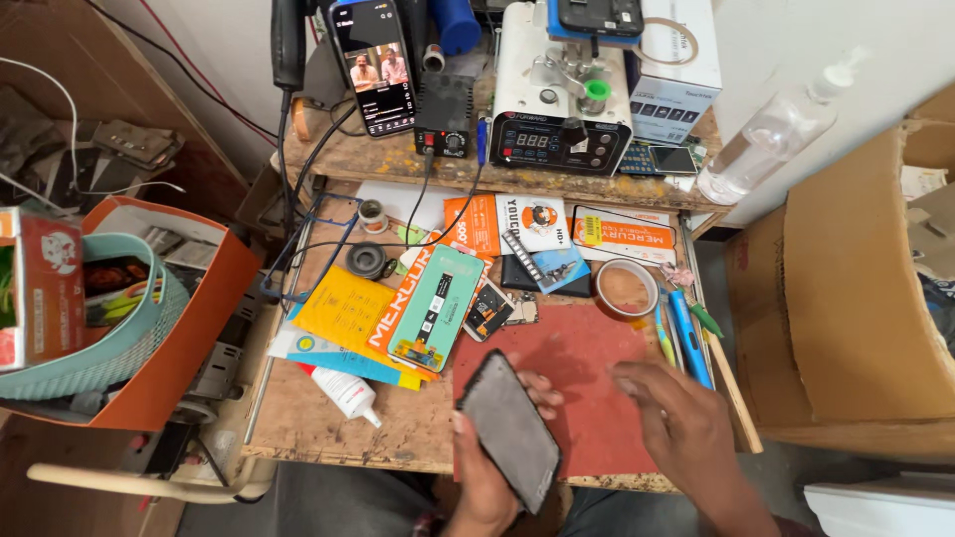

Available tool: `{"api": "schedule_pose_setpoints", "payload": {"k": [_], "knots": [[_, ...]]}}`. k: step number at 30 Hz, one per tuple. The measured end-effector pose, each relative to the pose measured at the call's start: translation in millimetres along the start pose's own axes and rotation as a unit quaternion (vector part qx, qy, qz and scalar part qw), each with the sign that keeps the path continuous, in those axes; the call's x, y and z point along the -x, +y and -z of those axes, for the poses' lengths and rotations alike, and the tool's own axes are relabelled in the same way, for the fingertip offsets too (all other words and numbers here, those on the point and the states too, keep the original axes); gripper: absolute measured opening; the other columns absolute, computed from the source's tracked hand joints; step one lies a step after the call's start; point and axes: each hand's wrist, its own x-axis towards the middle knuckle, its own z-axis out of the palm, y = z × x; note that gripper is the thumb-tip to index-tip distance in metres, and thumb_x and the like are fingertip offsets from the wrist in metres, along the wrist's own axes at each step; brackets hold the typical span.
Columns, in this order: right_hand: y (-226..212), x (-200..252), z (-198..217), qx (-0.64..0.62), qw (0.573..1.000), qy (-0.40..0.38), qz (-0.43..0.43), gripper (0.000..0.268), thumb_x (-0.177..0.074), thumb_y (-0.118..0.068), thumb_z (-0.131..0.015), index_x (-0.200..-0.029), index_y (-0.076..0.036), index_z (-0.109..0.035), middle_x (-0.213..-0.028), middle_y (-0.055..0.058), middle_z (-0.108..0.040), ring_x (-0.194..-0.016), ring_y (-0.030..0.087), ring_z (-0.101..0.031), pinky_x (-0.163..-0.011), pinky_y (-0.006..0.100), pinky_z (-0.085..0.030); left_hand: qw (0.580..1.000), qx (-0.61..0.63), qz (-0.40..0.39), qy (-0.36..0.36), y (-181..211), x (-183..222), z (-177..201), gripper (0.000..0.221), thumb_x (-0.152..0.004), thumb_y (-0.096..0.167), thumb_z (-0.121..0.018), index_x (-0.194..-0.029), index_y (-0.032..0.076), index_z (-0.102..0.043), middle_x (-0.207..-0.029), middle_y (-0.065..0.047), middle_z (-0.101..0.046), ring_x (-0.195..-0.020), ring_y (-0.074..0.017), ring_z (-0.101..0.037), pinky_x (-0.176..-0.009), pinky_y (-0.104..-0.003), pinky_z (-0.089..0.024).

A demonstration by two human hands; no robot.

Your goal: The person applies adhesive tape to the back of a smartphone battery and secures it inside the phone chassis. They then apply glue to the phone frame and wipe the surface with a cloth.

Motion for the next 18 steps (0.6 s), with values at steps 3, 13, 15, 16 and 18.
{"api": "schedule_pose_setpoints", "payload": {"k": [3,13,15,16,18], "knots": [[-28.3,-19.0,-3.7,0.039,0.993,0.064,0.09,0.02,-0.076,-0.011,-0.08,-0.082,-0.006,-0.062,-0.104,0.011,-0.074,-0.101,0.024,-0.073,-0.078,0.031,-0.056,1.0,0.004,-0.002,0.0,-8.4,3.4,0.4,0.096,-0.096,0.074,-0.038,-0.149,-0.006,-0.039,-0.118,-0.019,-0.063,-0.109,-0.0307,-0.065,-0.094,-0.041,-0.05],[-139.2,-37.4,-84.0,-0.008,0.981,-0.068,0.184,0.018,-0.089,-0.021,-0.071,-0.106,-0.015,-0.075,-0.106,0.003,-0.076,-0.097,0.025,-0.072,-0.083,0.041,-0.057,0.898,0.324,0.22,0.201,-12.3,5.7,30.8,0.063,-0.107,0.038,-0.019,-0.15,-0.002,-0.044,-0.126,-0.022,-0.067,-0.118,-0.0344,-0.066,-0.101,-0.046,-0.049],[-171.1,-39.1,-125.0,0.047,0.96,-0.191,0.201,0.033,-0.091,-0.029,-0.069,-0.117,-0.009,-0.069,-0.099,0.01,-0.07,-0.093,0.029,-0.068,-0.081,0.048,-0.053,0.941,0.255,0.222,0.01,-22.9,-19.5,54.2,0.078,-0.101,0.06,-0.023,-0.149,0.002,-0.045,-0.123,-0.021,-0.067,-0.116,-0.0369,-0.066,-0.102,-0.048,-0.051],[-185.3,-41.6,-146.7,0.102,0.952,-0.244,0.155,0.039,-0.091,-0.033,-0.07,-0.118,-0.006,-0.065,-0.096,0.012,-0.069,-0.09,0.03,-0.068,-0.074,0.049,-0.053,0.948,0.216,0.219,-0.087,-29.6,-26.1,64.2,0.086,-0.098,0.071,-0.025,-0.148,0.005,-0.046,-0.122,-0.02,-0.067,-0.116,-0.0382,-0.066,-0.103,-0.05,-0.053],[-202.3,-45.0,-181.4,0.179,0.937,-0.278,0.115,0.049,-0.088,-0.037,-0.072,-0.121,-0.003,-0.06,-0.093,0.017,-0.067,-0.085,0.032,-0.067,-0.064,0.047,-0.054,0.946,0.234,0.211,-0.069,-42.2,-17.4,75.6,0.092,-0.1,0.074,-0.028,-0.151,-0.001,-0.046,-0.12,-0.023,-0.067,-0.114,-0.0413,-0.067,-0.099,-0.052,-0.054]]}}
